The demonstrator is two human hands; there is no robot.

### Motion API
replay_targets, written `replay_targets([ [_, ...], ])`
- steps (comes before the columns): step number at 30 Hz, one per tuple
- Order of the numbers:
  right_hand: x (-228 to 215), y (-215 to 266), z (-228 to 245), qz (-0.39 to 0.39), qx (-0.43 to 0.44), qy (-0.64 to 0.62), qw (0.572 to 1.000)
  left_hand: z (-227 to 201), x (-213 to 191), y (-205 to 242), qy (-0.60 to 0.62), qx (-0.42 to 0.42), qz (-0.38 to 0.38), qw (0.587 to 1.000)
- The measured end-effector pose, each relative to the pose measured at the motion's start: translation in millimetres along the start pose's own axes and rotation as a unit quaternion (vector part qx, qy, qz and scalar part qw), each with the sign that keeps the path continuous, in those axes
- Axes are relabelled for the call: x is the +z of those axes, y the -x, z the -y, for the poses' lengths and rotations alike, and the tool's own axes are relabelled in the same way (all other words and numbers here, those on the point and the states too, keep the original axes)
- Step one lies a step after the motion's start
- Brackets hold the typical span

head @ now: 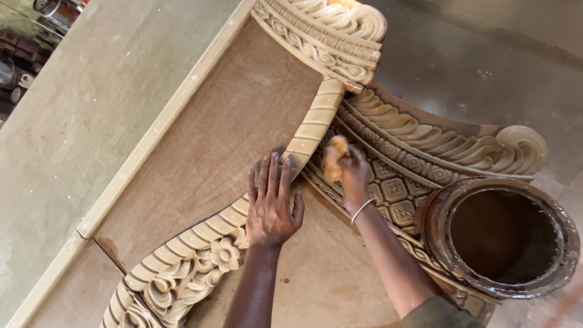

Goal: The person applies a liquid finish to a carved wooden headboard using a cloth. They repeatedly dip the cloth into a metal can and wipe the finish onto the ornate edges and flat surfaces of the headboard.

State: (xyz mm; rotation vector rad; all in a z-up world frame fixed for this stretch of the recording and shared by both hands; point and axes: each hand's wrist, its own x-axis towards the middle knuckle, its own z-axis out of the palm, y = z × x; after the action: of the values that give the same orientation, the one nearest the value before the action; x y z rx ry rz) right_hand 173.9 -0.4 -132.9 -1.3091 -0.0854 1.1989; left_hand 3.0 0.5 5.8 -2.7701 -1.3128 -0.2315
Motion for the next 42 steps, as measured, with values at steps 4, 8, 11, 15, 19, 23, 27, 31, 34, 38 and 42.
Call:
replay_targets([
  [4,-7.5,-32.3,10.5,-0.071,-0.093,-0.012,0.993,0.4,2.1,2.2,0.003,-0.004,-0.001,1.000],
  [8,-9.8,-32.6,10.4,-0.036,-0.263,-0.060,0.962,1.3,2.4,3.0,0.019,-0.005,-0.014,1.000],
  [11,3.3,-21.4,25.7,-0.030,-0.366,0.007,0.930,1.0,1.2,2.8,0.037,-0.009,-0.018,0.999],
  [15,9.3,-18.6,31.3,-0.029,-0.423,0.118,0.898,6.6,3.2,7.3,0.080,-0.006,-0.044,0.996],
  [19,21.7,49.3,-47.5,0.076,-0.399,0.057,0.912,11.6,7.0,13.5,0.133,-0.021,-0.078,0.988],
  [23,40.4,92.2,-69.9,0.097,-0.392,0.074,0.912,15.8,7.8,7.1,0.152,-0.014,-0.132,0.979],
  [27,35.9,41.0,-23.0,-0.015,-0.450,0.050,0.892,13.5,8.9,12.3,0.139,-0.032,-0.107,0.984],
  [31,20.4,-11.6,40.3,-0.060,-0.553,0.145,0.818,12.1,7.5,9.8,0.136,-0.047,-0.097,0.985],
  [34,14.4,3.7,26.0,0.014,-0.542,0.139,0.829,16.6,10.9,12.6,0.170,-0.025,-0.130,0.976],
  [38,31.6,85.7,-44.7,0.107,-0.482,0.108,0.863,22.4,13.6,24.7,0.307,-0.010,-0.197,0.931],
  [42,49.5,120.4,-58.6,0.137,-0.478,0.137,0.857,40.9,6.8,53.4,0.347,-0.072,-0.228,0.907],
])
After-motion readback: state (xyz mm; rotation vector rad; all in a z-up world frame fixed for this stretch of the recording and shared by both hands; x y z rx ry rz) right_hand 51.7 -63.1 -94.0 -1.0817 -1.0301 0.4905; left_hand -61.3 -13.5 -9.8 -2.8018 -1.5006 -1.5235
